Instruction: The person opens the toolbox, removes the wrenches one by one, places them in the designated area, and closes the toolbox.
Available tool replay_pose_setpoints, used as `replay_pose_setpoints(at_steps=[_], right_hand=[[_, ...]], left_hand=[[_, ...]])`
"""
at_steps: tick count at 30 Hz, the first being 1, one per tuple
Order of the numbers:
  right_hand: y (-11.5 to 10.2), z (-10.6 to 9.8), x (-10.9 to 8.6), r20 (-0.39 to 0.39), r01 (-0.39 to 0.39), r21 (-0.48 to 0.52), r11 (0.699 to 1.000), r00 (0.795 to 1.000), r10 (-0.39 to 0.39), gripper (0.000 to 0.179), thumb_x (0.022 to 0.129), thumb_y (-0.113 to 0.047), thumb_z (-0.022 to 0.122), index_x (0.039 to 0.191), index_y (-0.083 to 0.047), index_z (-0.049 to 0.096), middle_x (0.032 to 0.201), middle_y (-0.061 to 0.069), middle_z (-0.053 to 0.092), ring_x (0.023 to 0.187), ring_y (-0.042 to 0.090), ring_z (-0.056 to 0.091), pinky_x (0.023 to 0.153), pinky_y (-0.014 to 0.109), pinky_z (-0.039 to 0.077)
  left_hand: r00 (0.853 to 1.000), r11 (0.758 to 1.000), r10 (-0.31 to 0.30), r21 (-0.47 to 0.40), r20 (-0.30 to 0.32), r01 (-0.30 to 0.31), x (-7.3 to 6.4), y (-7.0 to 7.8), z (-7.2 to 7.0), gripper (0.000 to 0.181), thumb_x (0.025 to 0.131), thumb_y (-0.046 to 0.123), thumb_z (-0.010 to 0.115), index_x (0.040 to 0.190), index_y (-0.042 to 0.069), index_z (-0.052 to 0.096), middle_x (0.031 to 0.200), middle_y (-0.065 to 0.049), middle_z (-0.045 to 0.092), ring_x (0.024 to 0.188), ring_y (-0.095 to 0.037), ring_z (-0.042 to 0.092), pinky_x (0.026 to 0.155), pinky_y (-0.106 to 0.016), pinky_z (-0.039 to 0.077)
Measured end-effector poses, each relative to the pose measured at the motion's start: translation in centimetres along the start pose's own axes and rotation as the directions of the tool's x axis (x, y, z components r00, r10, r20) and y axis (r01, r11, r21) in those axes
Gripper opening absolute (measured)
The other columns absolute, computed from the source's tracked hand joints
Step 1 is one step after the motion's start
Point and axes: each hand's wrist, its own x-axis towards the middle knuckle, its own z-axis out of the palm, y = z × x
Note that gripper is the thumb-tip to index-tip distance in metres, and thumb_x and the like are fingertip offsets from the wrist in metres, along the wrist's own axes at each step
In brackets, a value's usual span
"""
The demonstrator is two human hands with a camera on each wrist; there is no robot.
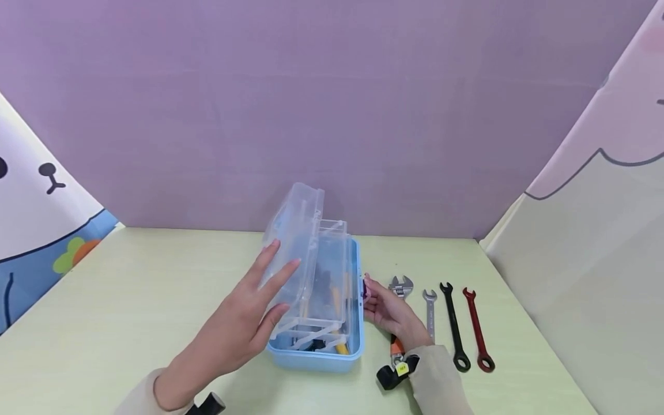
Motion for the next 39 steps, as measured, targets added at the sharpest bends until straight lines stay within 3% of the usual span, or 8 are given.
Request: replay_pose_setpoints(at_steps=[6, 11, 15, 18, 22, 28, 31, 39], right_hand=[[-0.2, 0.1, -0.1, -0.005, 0.003, 0.016, 1.000, 1.000, -0.003, 0.028, 0.102, -0.034, 0.044, 0.092, -0.018, 0.065, 0.086, -0.005, 0.066, 0.080, 0.008, 0.058, 0.077, 0.020, 0.054], [-0.2, 0.3, 0.0, 0.013, -0.003, 0.027, 1.000, 1.000, 0.003, 0.029, 0.102, -0.033, 0.042, 0.089, -0.018, 0.063, 0.085, -0.006, 0.065, 0.079, 0.007, 0.056, 0.076, 0.019, 0.053], [-0.2, 0.3, 0.1, -0.004, -0.002, 0.045, 0.999, 1.000, 0.002, 0.028, 0.102, -0.033, 0.044, 0.088, -0.017, 0.062, 0.085, -0.005, 0.065, 0.078, 0.007, 0.056, 0.076, 0.019, 0.054], [-0.2, 0.3, 0.2, -0.018, -0.003, 0.055, 0.998, 1.000, 0.004, 0.025, 0.101, -0.032, 0.046, 0.090, -0.017, 0.063, 0.087, -0.005, 0.065, 0.079, 0.007, 0.056, 0.076, 0.019, 0.054], [-0.3, 0.4, 0.3, -0.029, -0.008, 0.059, 0.998, 1.000, 0.009, 0.024, 0.100, -0.032, 0.048, 0.090, -0.017, 0.063, 0.086, -0.005, 0.065, 0.078, 0.007, 0.056, 0.075, 0.019, 0.053], [-0.1, 0.5, 0.3, -0.032, 0.000, 0.040, 0.999, 0.999, 0.001, 0.028, 0.101, -0.032, 0.046, 0.082, -0.017, 0.059, 0.084, -0.005, 0.063, 0.078, 0.007, 0.055, 0.076, 0.020, 0.054], [-0.1, 0.6, 0.3, -0.012, 0.005, 0.018, 1.000, 1.000, -0.005, 0.029, 0.102, -0.032, 0.043, 0.083, -0.017, 0.058, 0.085, -0.004, 0.063, 0.080, 0.008, 0.056, 0.077, 0.021, 0.055], [-0.3, 0.6, 0.1, -0.001, 0.013, -0.004, 1.000, 1.000, -0.013, 0.031, 0.103, -0.033, 0.040, 0.093, -0.016, 0.064, 0.086, -0.004, 0.066, 0.080, 0.009, 0.059, 0.076, 0.023, 0.056]], left_hand=[[0.999, 1.000, 0.006, 0.008, -0.039, -0.006, 0.2, 0.5, 1.4, 0.059, 0.101, 0.043, 0.023, 0.149, 0.010, 0.026, 0.153, -0.024, 0.027, 0.137, -0.041, 0.035, 0.103, -0.055, 0.044], [0.999, 1.000, -0.007, 0.018, -0.050, 0.008, 0.2, 1.0, 2.1, 0.063, 0.101, 0.044, 0.022, 0.147, 0.002, 0.027, 0.149, -0.026, 0.033, 0.136, -0.038, 0.039, 0.105, -0.054, 0.043], [0.999, 0.999, -0.026, 0.022, -0.044, 0.027, 0.3, 1.4, 2.5, 0.065, 0.100, 0.046, 0.022, 0.146, 0.002, 0.031, 0.148, -0.025, 0.036, 0.134, -0.039, 0.041, 0.103, -0.056, 0.043], [0.996, 0.998, -0.040, 0.036, -0.076, 0.043, 0.2, 1.8, 2.9, 0.065, 0.100, 0.047, 0.021, 0.145, 0.003, 0.034, 0.146, -0.025, 0.040, 0.131, -0.040, 0.045, 0.099, -0.059, 0.045], [0.990, 0.997, -0.047, 0.057, -0.131, 0.055, 0.0, 2.2, 3.7, 0.062, 0.100, 0.046, 0.030, 0.142, 0.001, 0.038, 0.142, -0.025, 0.045, 0.128, -0.040, 0.047, 0.096, -0.061, 0.046], [0.994, 0.988, -0.034, 0.149, -0.101, 0.049, -0.2, 3.0, 4.6, 0.060, 0.094, 0.040, 0.055, 0.140, 0.002, 0.043, 0.139, -0.023, 0.049, 0.127, -0.040, 0.050, 0.098, -0.058, 0.047], [0.992, 0.977, 0.002, 0.213, -0.123, 0.025, -0.3, 3.2, 5.1, 0.064, 0.087, 0.041, 0.064, 0.136, 0.003, 0.048, 0.135, -0.023, 0.053, 0.124, -0.039, 0.053, 0.098, -0.058, 0.047], [0.992, 0.956, 0.055, 0.291, -0.115, -0.019, -0.3, 3.8, 6.2, 0.066, 0.080, 0.041, 0.073, 0.132, 0.005, 0.052, 0.131, -0.020, 0.058, 0.120, -0.036, 0.057, 0.095, -0.056, 0.050]])
